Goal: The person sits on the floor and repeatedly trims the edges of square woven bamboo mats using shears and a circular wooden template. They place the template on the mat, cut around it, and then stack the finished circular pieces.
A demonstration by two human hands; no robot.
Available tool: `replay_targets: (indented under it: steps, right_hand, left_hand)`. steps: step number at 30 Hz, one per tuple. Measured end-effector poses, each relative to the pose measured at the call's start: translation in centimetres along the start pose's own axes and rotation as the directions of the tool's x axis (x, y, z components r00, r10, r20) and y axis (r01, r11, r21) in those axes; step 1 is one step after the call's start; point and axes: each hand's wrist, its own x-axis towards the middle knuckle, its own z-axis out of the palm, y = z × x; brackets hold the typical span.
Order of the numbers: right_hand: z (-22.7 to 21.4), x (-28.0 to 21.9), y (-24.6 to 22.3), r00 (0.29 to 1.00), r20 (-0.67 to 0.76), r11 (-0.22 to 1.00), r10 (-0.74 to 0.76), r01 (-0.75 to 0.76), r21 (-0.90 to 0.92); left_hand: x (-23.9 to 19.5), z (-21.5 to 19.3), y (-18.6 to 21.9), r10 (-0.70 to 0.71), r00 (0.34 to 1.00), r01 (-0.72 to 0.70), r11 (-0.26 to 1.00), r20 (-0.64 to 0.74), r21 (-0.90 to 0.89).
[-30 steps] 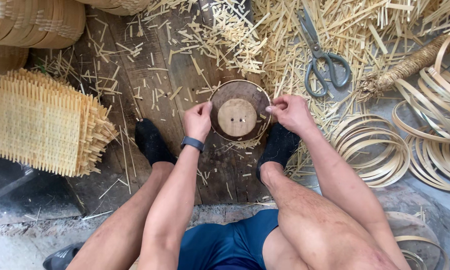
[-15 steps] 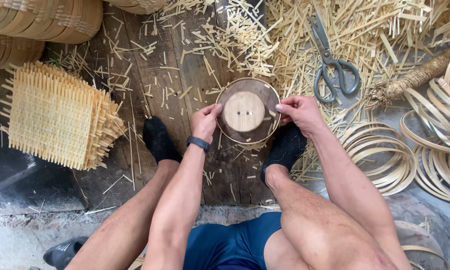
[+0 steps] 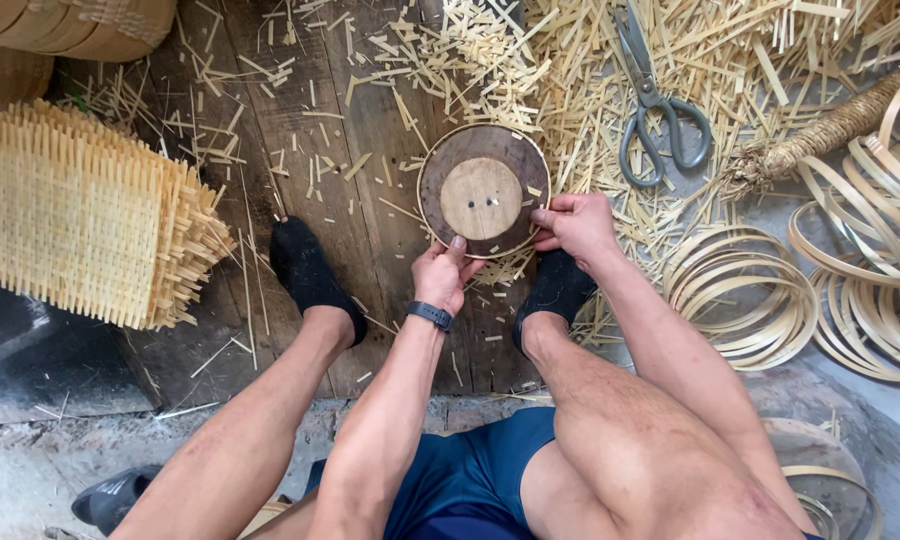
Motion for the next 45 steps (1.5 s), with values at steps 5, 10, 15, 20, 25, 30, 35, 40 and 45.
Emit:
replay_targets:
  steps: [5,10,15,20,25,30,35,40,45]
  right_hand:
    - [-0.9,-0.7,-1.0,0.987,0.161,1.000,-0.023,0.020,0.016]
    - [-2.0,-1.9,-3.5,0.997,-0.010,0.979,-0.073,0.074,0.192]
    - [-0.4,-4.3,-7.5,0.977,0.138,0.983,-0.160,0.145,0.117]
    - [2.0,-6.0,-9.2,0.955,0.060,0.940,-0.289,0.295,-0.171]
    - [2.1,-6.8,-8.9,0.956,0.059,0.957,-0.289,0.289,-0.004]
    - [3.1,-7.5,-8.0,0.927,-0.034,0.922,-0.373,0.366,-0.129]
    - [0.8,-6.9,-8.4,0.966,0.110,0.943,-0.232,0.196,0.268]
    - [-5.2,-5.3,-8.2,0.958,-0.056,0.915,-0.280,0.284,0.286]
    - [-8.1,-0.5,-6.9,0.749,-0.450,0.752,-0.486,0.095,-0.653]
  left_hand:
    - [-1.5,0.7,2.8,0.031,0.999,-0.032,0.997,0.021,0.071]
    - [-4.0,0.9,8.5,0.264,0.952,-0.303,0.879,0.152,0.369]
    - [-7.8,4.0,11.2,0.473,0.826,-0.551,0.568,0.305,0.612]
    - [-10.9,6.1,11.2,0.588,0.665,-0.691,0.250,0.461,0.678]
    - [-10.3,7.7,11.0,0.679,0.497,-0.867,0.364,0.541,0.340]
    - [-7.8,8.7,9.2,0.617,0.628,-0.769,0.397,0.475,0.501]
    - [-2.9,6.6,9.7,0.680,0.662,-0.738,0.519,0.316,0.431]
    - [2.7,1.6,14.1,0.463,0.886,-0.366,0.684,0.012,0.631]
    - [4.1,0.6,15.9,0.696,0.713,-0.566,0.494,0.091,0.660]
